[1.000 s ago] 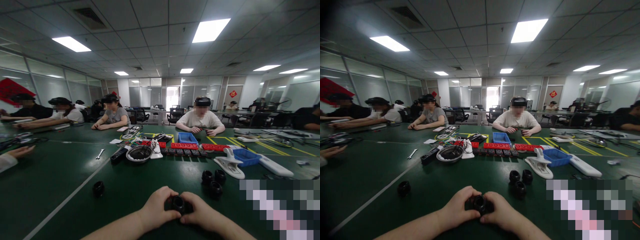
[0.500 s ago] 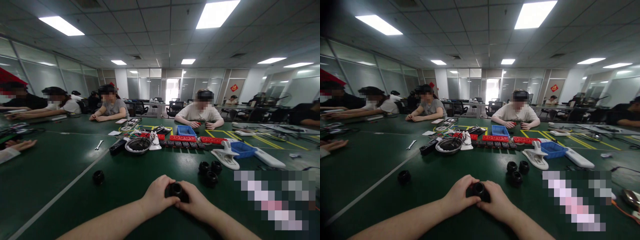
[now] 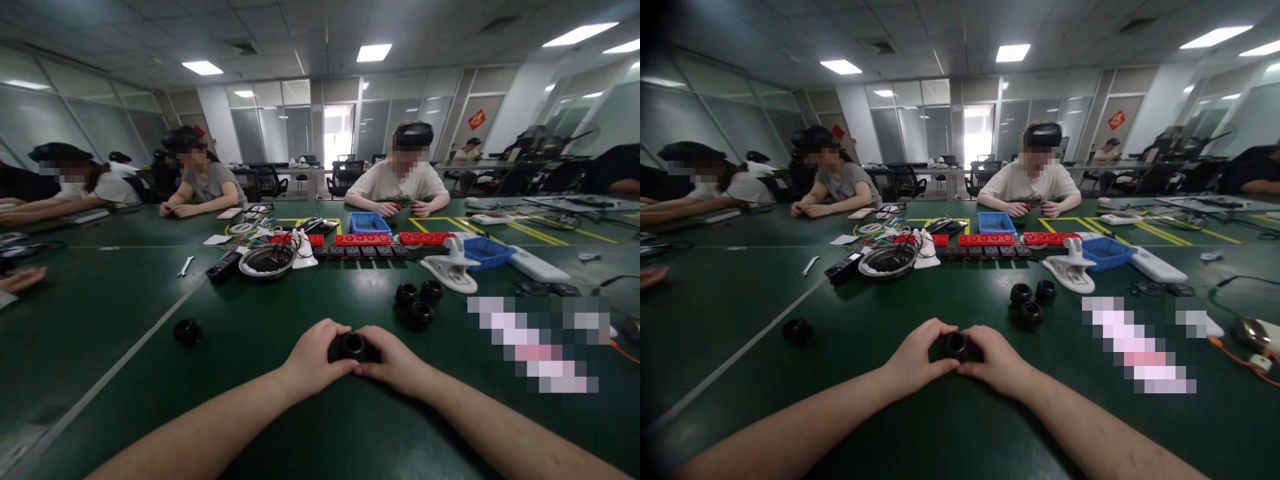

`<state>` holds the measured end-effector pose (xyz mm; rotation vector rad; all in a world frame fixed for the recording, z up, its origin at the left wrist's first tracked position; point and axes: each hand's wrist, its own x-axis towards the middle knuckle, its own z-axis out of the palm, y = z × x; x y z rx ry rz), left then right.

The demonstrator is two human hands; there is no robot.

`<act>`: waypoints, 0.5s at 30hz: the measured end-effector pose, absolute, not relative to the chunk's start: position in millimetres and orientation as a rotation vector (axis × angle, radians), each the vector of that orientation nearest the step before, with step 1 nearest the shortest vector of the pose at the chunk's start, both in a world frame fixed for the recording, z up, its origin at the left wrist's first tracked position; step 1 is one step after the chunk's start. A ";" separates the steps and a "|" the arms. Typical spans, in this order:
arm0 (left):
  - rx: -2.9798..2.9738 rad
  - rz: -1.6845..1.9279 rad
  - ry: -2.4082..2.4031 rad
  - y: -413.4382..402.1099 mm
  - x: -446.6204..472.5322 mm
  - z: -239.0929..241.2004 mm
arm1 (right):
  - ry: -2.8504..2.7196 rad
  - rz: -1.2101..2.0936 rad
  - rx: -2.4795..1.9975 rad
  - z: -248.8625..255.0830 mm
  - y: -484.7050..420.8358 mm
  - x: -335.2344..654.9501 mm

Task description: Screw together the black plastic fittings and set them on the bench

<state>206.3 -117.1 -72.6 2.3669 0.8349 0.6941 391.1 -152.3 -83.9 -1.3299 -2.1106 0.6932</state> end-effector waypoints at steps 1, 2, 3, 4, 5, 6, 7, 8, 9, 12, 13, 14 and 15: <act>2.371 0.696 0.828 -117.1 207.1 -73.1 | -2.100 0.695 -1.354 -83.9 -152.4 391.2; 2.375 0.698 0.817 -117.4 208.0 -73.7 | -2.089 0.695 -1.381 -83.9 -152.8 391.2; 2.379 0.701 0.805 -117.8 208.8 -74.2 | -2.084 0.689 -1.405 -84.1 -153.4 390.9; 2.385 0.702 0.793 -118.4 209.5 -74.8 | -2.083 0.671 -1.422 -84.4 -154.2 390.5; 2.392 0.706 0.782 -119.2 210.1 -75.3 | -2.086 0.647 -1.425 -85.0 -155.0 390.1; 2.401 0.708 0.777 -120.1 210.5 -75.9 | -2.095 0.619 -1.414 -85.8 -155.7 389.8; 2.409 0.711 0.773 -120.9 210.8 -76.4 | -2.106 0.592 -1.391 -86.5 -156.1 389.5; 2.417 0.716 0.777 -121.7 210.7 -76.8 | -2.122 0.576 -1.361 -87.2 -156.3 389.5; 2.423 0.716 0.778 -122.3 210.5 -77.1 | -2.140 0.575 -1.330 -87.5 -156.2 389.6; 2.434 0.715 0.784 -123.2 208.5 -77.3 | -2.179 0.678 -1.240 -85.7 -154.5 391.2; 2.439 0.711 0.783 -123.3 207.6 -77.0 | -2.181 0.736 -1.214 -84.0 -153.8 392.1; 2.444 0.707 0.778 -123.3 206.6 -76.8 | -2.182 0.794 -1.191 -82.1 -153.2 393.0; 2.447 0.706 0.771 -123.3 205.7 -76.5 | -2.182 0.849 -1.168 -80.1 -152.6 394.0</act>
